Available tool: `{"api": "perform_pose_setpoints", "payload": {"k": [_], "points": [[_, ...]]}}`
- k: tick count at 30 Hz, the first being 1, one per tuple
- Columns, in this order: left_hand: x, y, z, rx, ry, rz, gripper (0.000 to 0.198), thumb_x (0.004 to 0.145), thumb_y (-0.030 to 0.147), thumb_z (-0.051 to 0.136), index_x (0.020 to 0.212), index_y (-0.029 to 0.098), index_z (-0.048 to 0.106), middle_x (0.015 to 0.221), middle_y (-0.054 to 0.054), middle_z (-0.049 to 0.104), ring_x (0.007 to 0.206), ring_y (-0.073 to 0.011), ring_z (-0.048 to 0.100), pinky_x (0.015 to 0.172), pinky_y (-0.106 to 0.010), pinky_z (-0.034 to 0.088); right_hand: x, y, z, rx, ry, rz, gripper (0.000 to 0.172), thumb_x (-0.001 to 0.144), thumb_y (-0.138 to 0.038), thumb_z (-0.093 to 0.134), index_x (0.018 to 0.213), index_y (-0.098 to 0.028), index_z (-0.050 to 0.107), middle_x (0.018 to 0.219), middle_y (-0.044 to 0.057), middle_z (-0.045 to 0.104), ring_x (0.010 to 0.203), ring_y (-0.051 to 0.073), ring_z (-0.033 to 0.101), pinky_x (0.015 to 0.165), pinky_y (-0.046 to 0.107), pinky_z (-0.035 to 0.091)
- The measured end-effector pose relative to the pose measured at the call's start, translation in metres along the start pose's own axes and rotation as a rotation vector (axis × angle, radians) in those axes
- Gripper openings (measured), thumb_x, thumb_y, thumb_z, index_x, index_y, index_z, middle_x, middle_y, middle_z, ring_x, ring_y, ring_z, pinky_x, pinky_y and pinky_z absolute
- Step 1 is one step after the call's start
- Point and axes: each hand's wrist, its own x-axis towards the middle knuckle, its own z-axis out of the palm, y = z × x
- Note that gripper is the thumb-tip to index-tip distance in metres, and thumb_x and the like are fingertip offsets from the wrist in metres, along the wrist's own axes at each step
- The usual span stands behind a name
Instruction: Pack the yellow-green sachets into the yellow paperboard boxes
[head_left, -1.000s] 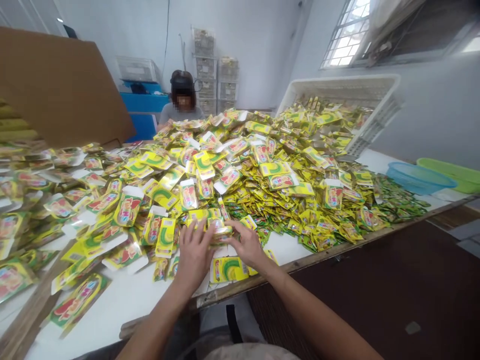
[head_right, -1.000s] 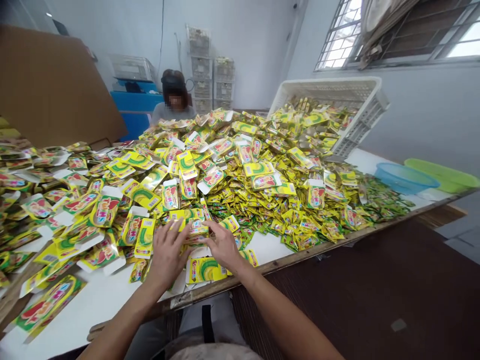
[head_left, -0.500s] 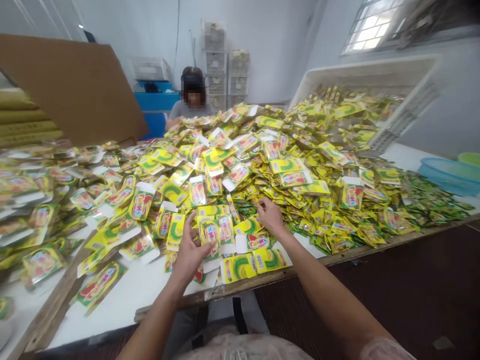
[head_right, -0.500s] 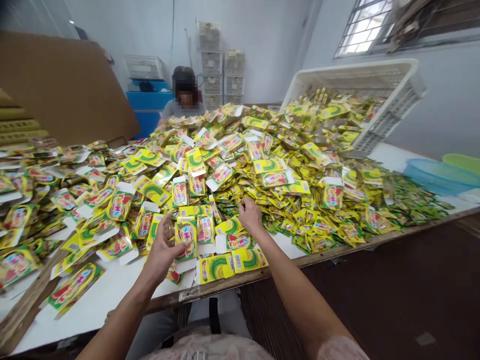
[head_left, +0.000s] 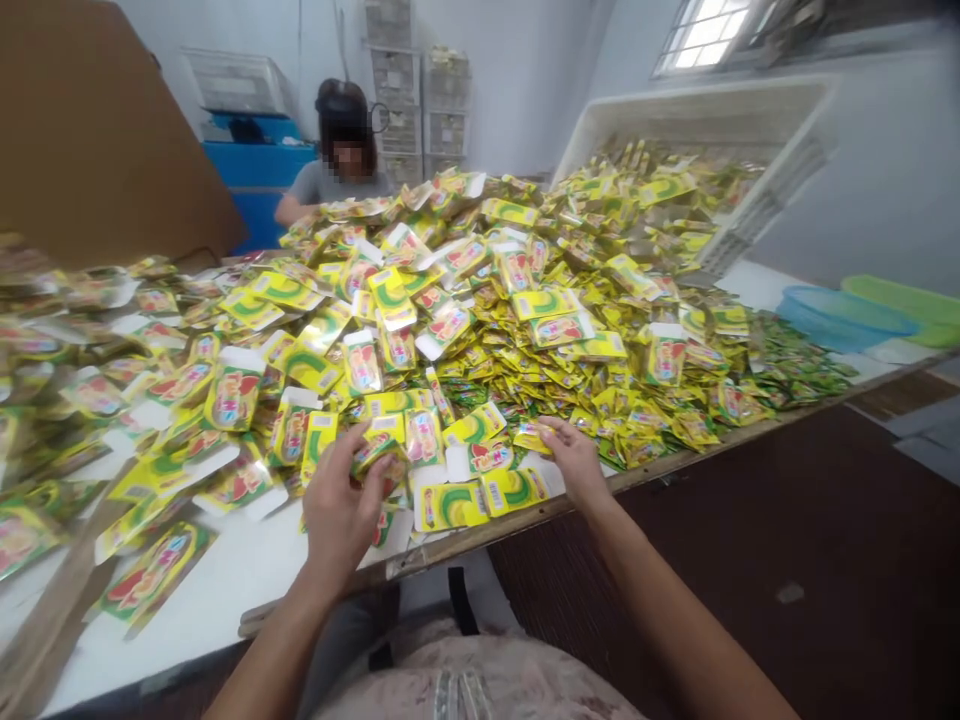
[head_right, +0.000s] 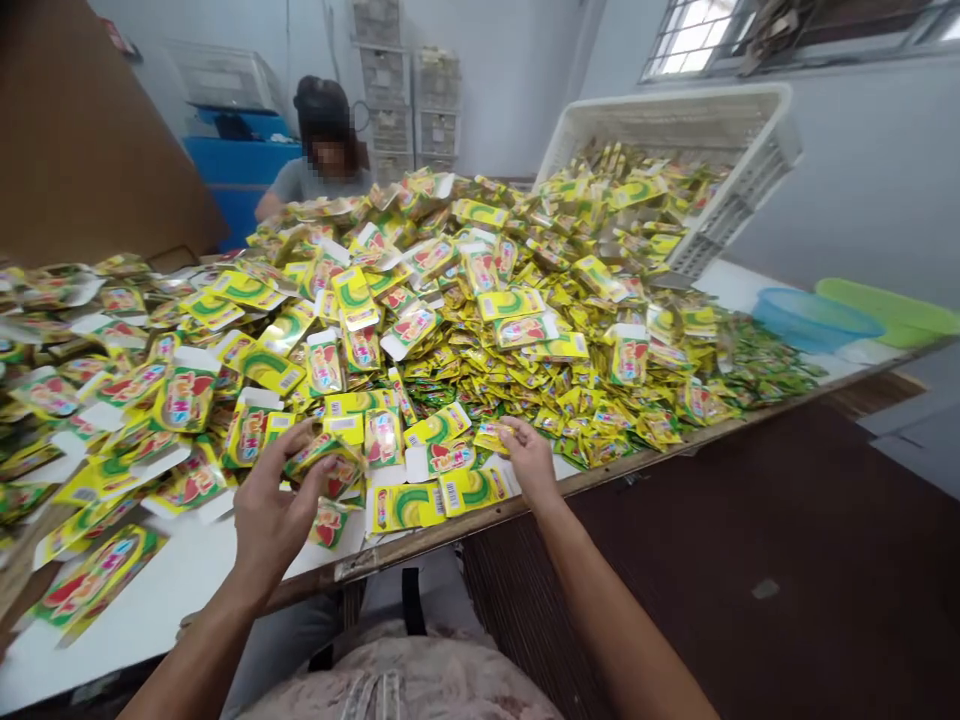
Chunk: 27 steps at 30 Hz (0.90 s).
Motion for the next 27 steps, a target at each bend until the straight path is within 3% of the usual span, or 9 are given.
{"api": "perform_pose_setpoints", "payload": {"k": [3, 7, 11, 14, 18, 20, 23, 27], "points": [[0.004, 0.006, -0.010, -0.158, 0.047, -0.233, 0.046, 0.078, 0.035, 0.061, 0.122, 0.023, 0.053, 0.104, -0.005, 0.060, 0.092, -0.0191, 0.058, 0.083, -0.031, 0.047, -0.022, -0.012, 0.019, 0.110, -0.098, -0.008, 0.041, 0.056, -0.040, 0.077, 0.085, -0.018, 0.059, 0.073, 0.001, 0.068, 0.068, 0.017, 0.064, 0.066, 0.031, 0.053], [-0.002, 0.009, -0.002, -0.633, -0.125, -0.632, 0.051, 0.070, 0.035, 0.066, 0.118, 0.025, 0.052, 0.110, -0.004, 0.056, 0.088, -0.0183, 0.061, 0.068, -0.028, 0.053, -0.048, -0.020, 0.062, 0.209, -0.322, 0.036, 0.047, 0.055, -0.037, 0.080, 0.091, -0.021, 0.054, 0.080, 0.001, 0.070, 0.075, 0.019, 0.067, 0.074, 0.035, 0.054], [-0.019, 0.004, 0.005, -0.908, -0.282, -0.898, 0.058, 0.063, 0.028, 0.072, 0.117, 0.026, 0.052, 0.102, -0.003, 0.060, 0.075, -0.0147, 0.063, 0.059, -0.026, 0.053, -0.055, -0.011, 0.086, 0.236, -0.386, 0.058, 0.053, 0.055, -0.036, 0.080, 0.097, -0.021, 0.051, 0.074, -0.001, 0.068, 0.072, 0.018, 0.066, 0.075, 0.036, 0.053], [-0.026, -0.003, 0.005, -0.912, -0.294, -0.882, 0.059, 0.062, 0.030, 0.075, 0.117, 0.022, 0.056, 0.078, 0.000, 0.062, 0.058, -0.0097, 0.057, 0.051, -0.020, 0.048, -0.049, -0.008, 0.085, 0.265, -0.350, 0.051, 0.053, 0.055, -0.036, 0.080, 0.096, -0.020, 0.050, 0.071, -0.003, 0.066, 0.071, 0.017, 0.066, 0.075, 0.035, 0.052], [-0.029, -0.010, 0.007, -0.772, -0.282, -0.777, 0.059, 0.059, 0.033, 0.078, 0.114, 0.019, 0.063, 0.055, 0.006, 0.052, 0.045, -0.0057, 0.043, 0.041, -0.017, 0.035, -0.037, -0.018, 0.079, 0.247, -0.240, -0.026, 0.053, 0.054, -0.039, 0.079, 0.094, -0.021, 0.049, 0.074, -0.002, 0.066, 0.071, 0.017, 0.065, 0.070, 0.032, 0.052], [-0.030, -0.010, 0.008, -0.783, -0.290, -0.777, 0.058, 0.058, 0.033, 0.079, 0.113, 0.018, 0.064, 0.049, 0.008, 0.049, 0.043, -0.0053, 0.041, 0.043, -0.017, 0.035, -0.034, -0.024, 0.077, 0.147, -0.284, -0.081, 0.049, 0.056, -0.039, 0.078, 0.091, -0.021, 0.049, 0.072, -0.002, 0.064, 0.069, 0.016, 0.063, 0.066, 0.030, 0.051], [-0.030, -0.007, 0.006, -0.882, -0.337, -0.858, 0.059, 0.057, 0.031, 0.080, 0.112, 0.016, 0.065, 0.055, 0.004, 0.060, 0.053, -0.0096, 0.054, 0.055, -0.020, 0.045, -0.035, -0.029, 0.073, 0.011, -0.424, -0.111, 0.041, 0.061, -0.038, 0.075, 0.090, -0.020, 0.051, 0.069, -0.003, 0.061, 0.067, 0.015, 0.061, 0.064, 0.028, 0.049], [-0.026, -0.001, 0.005, -0.912, -0.650, -0.924, 0.052, 0.054, 0.026, 0.082, 0.104, 0.016, 0.068, 0.081, -0.005, 0.072, 0.074, -0.0180, 0.065, 0.072, -0.027, 0.051, -0.048, -0.030, 0.072, -0.096, -0.520, -0.132, 0.036, 0.066, -0.036, 0.071, 0.092, -0.021, 0.052, 0.062, -0.007, 0.053, 0.057, 0.011, 0.053, 0.057, 0.024, 0.043]]}}
